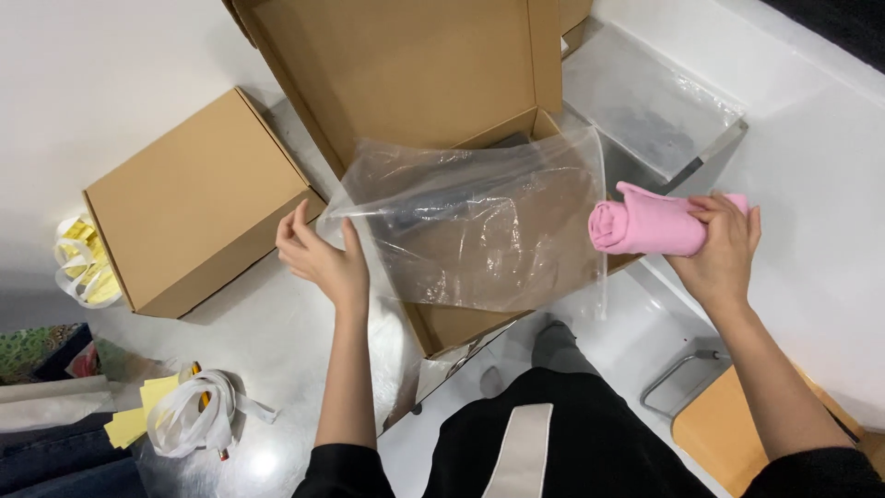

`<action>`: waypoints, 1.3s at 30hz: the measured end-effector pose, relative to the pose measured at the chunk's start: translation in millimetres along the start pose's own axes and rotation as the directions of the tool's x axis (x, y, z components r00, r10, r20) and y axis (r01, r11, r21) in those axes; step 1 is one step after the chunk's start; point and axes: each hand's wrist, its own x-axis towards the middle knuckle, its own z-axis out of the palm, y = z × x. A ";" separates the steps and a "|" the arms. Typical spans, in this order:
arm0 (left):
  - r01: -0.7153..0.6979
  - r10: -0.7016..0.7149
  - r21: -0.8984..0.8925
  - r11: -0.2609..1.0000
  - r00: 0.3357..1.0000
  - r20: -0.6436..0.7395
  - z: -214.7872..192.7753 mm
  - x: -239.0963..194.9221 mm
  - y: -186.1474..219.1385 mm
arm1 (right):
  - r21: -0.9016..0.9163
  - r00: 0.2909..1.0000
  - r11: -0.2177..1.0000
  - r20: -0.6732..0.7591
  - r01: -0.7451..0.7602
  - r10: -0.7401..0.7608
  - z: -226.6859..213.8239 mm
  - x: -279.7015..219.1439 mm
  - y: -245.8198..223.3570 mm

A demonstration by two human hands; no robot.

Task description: Unpacking garments from boxes and hanging them on a clothing rack

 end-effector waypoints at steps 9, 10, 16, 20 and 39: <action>-0.199 0.404 -0.506 0.839 0.850 0.337 14.1 -91.8 86.5 | 0.529 0.702 0.473 0.422 -0.705 0.574 -70.4 -3.7 -119.4; -0.202 0.410 -0.511 0.836 0.848 0.335 11.8 -106.7 103.8 | 0.532 0.703 0.472 0.416 -0.703 0.577 -49.0 -18.9 -91.5; 0.338 0.360 -0.624 0.705 0.587 0.725 -3.0 -204.5 216.9 | 0.736 0.588 -0.007 0.547 -0.677 0.595 -34.3 -86.4 -42.9; 0.434 0.342 -0.525 0.732 0.433 0.834 20.4 -274.7 235.2 | 0.679 0.389 -0.257 0.643 -0.687 0.660 -94.8 -108.9 -85.1; 0.875 0.198 0.277 0.396 -0.376 0.905 -70.5 -487.9 259.0 | 0.708 0.242 -0.326 0.575 -0.627 0.782 -205.6 -318.9 -19.5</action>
